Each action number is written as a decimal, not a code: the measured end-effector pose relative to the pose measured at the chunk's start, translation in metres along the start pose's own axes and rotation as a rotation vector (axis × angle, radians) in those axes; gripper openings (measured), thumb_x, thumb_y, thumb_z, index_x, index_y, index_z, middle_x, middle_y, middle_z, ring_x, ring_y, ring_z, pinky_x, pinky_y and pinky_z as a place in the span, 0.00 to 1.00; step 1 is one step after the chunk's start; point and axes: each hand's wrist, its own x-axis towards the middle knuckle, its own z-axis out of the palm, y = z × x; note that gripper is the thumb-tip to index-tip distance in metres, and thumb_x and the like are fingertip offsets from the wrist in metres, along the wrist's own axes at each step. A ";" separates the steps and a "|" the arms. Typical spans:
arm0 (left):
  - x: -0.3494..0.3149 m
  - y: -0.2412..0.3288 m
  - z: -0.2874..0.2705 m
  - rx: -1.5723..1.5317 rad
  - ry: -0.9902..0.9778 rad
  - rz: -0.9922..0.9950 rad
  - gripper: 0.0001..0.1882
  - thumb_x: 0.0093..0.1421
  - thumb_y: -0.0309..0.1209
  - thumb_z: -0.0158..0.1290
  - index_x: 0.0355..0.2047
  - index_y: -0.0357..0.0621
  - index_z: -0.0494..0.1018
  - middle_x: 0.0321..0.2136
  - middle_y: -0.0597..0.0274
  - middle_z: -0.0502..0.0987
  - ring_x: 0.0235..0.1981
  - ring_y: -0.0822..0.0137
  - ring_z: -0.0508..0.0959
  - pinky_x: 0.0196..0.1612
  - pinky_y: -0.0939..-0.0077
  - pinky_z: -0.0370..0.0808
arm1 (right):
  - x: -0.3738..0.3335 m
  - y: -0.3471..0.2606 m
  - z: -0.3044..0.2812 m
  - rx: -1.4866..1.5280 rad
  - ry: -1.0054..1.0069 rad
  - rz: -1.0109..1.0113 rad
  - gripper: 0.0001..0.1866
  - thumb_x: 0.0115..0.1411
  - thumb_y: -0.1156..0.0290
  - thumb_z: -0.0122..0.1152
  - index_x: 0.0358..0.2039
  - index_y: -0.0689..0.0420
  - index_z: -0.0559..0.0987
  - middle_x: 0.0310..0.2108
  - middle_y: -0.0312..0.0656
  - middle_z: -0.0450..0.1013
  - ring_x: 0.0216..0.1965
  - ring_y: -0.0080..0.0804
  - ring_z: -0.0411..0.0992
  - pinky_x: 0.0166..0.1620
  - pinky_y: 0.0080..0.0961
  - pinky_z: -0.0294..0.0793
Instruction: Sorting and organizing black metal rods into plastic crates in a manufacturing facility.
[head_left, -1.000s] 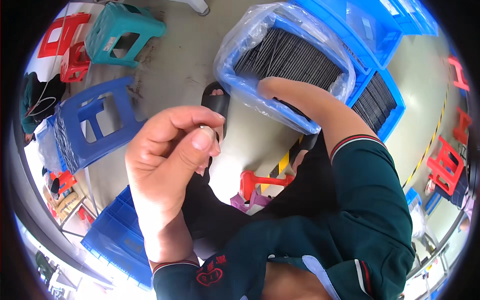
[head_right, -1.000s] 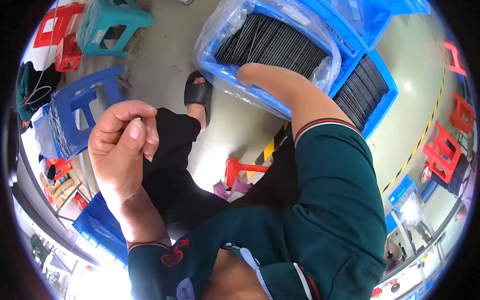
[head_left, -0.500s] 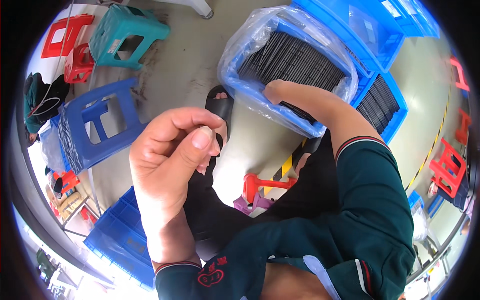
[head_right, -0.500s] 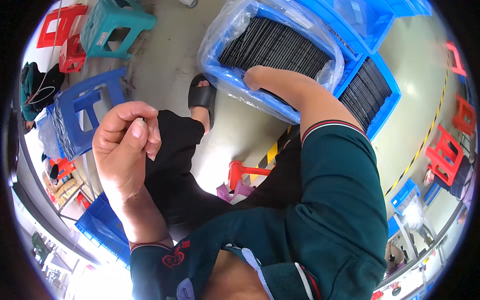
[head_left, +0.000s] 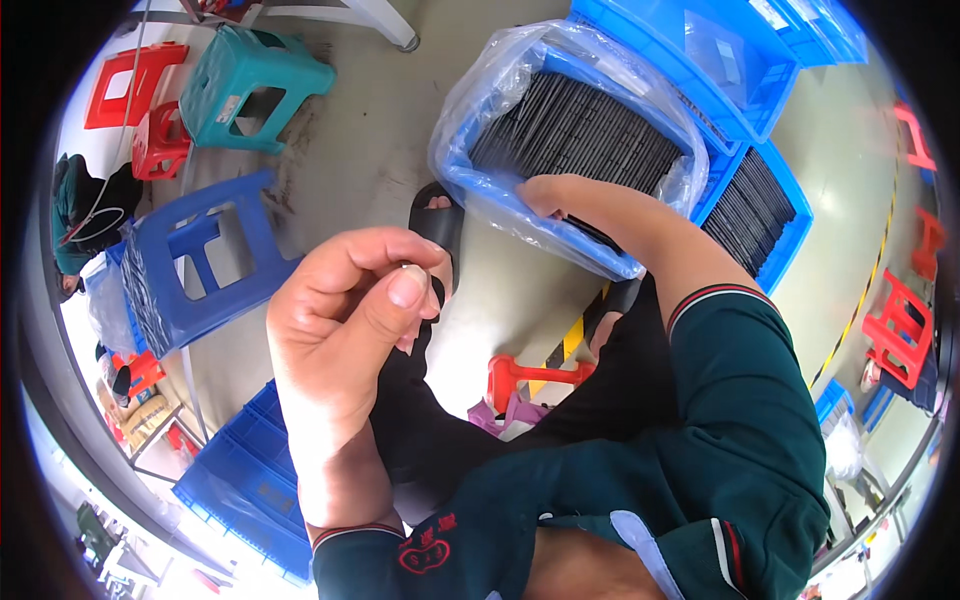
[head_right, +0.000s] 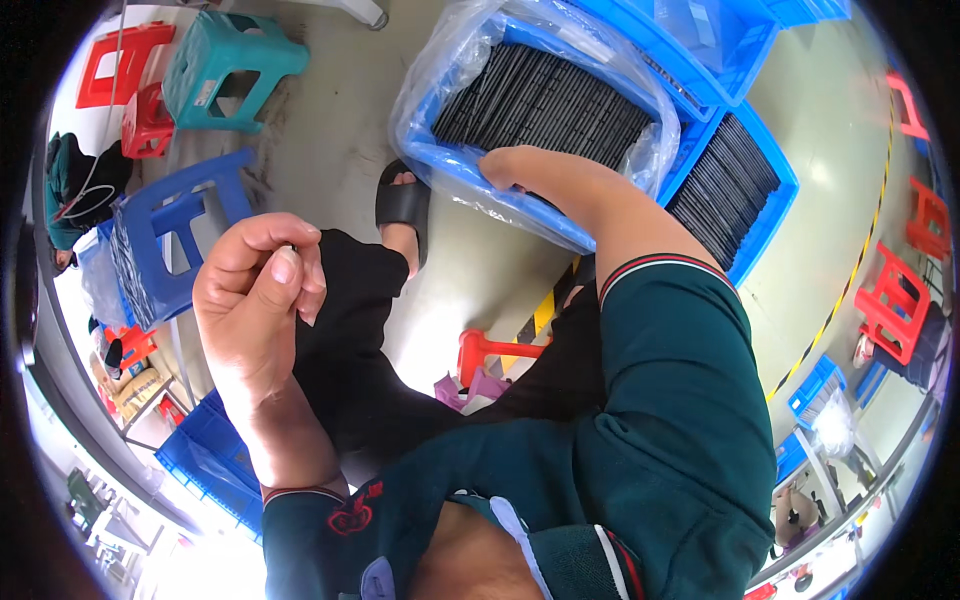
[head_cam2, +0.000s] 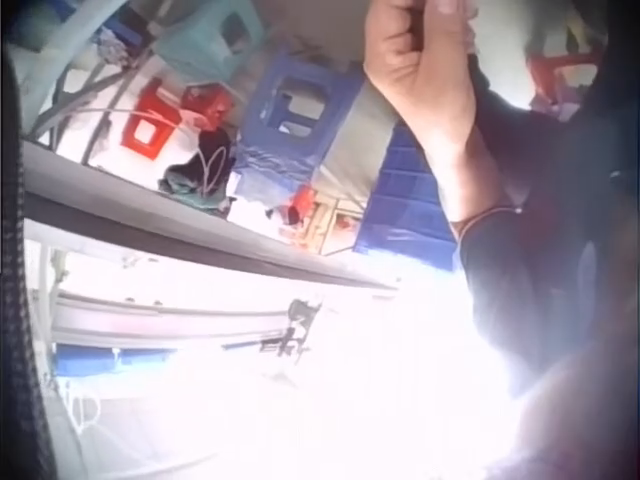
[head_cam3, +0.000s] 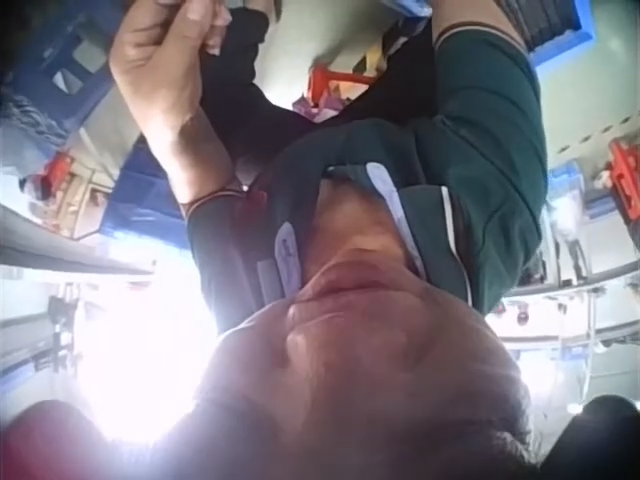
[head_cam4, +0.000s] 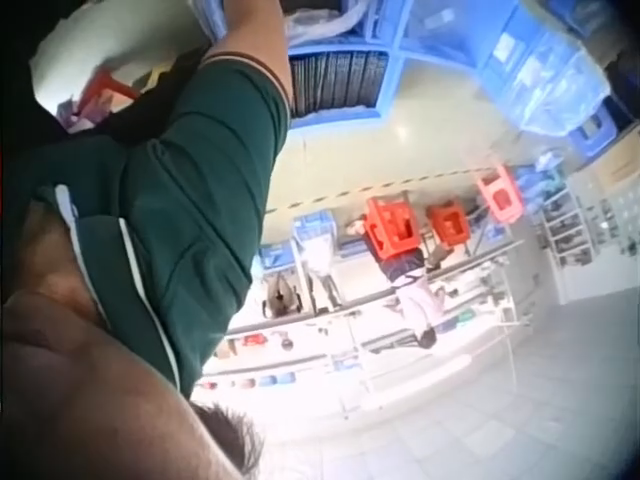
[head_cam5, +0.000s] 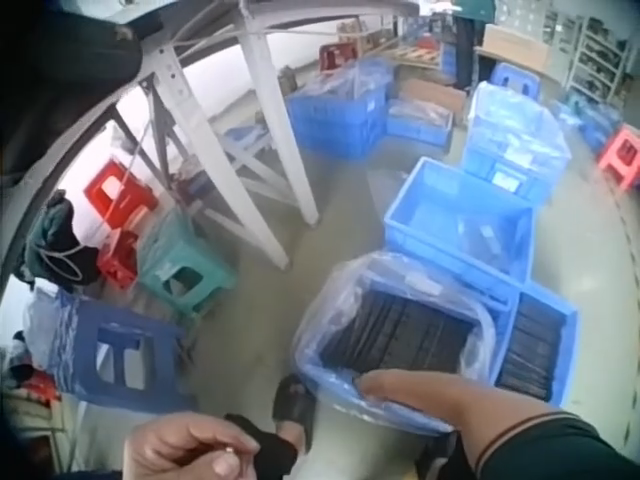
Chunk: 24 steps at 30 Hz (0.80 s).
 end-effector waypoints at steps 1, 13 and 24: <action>0.001 -0.001 0.000 -0.002 -0.001 -0.007 0.09 0.56 0.26 0.54 0.35 0.33 0.74 0.23 0.63 0.75 0.23 0.80 0.71 0.24 0.89 0.65 | 0.007 0.005 0.000 -0.157 0.049 -0.086 0.17 0.52 0.74 0.51 0.44 0.64 0.72 0.30 0.51 0.74 0.28 0.41 0.76 0.29 0.36 0.76; 0.006 -0.001 0.002 -0.024 -0.032 0.052 0.08 0.55 0.25 0.54 0.34 0.32 0.73 0.23 0.60 0.74 0.22 0.78 0.71 0.24 0.89 0.65 | 0.059 0.022 0.003 -0.196 0.162 0.066 0.14 0.53 0.71 0.51 0.39 0.55 0.79 0.39 0.46 0.75 0.40 0.45 0.73 0.42 0.35 0.73; 0.003 -0.006 -0.011 0.066 0.042 0.036 0.11 0.57 0.28 0.52 0.35 0.31 0.72 0.20 0.60 0.71 0.17 0.76 0.65 0.19 0.86 0.60 | 0.084 -0.008 0.011 -0.089 0.265 0.185 0.16 0.56 0.66 0.46 0.40 0.50 0.80 0.41 0.48 0.74 0.44 0.45 0.72 0.46 0.35 0.71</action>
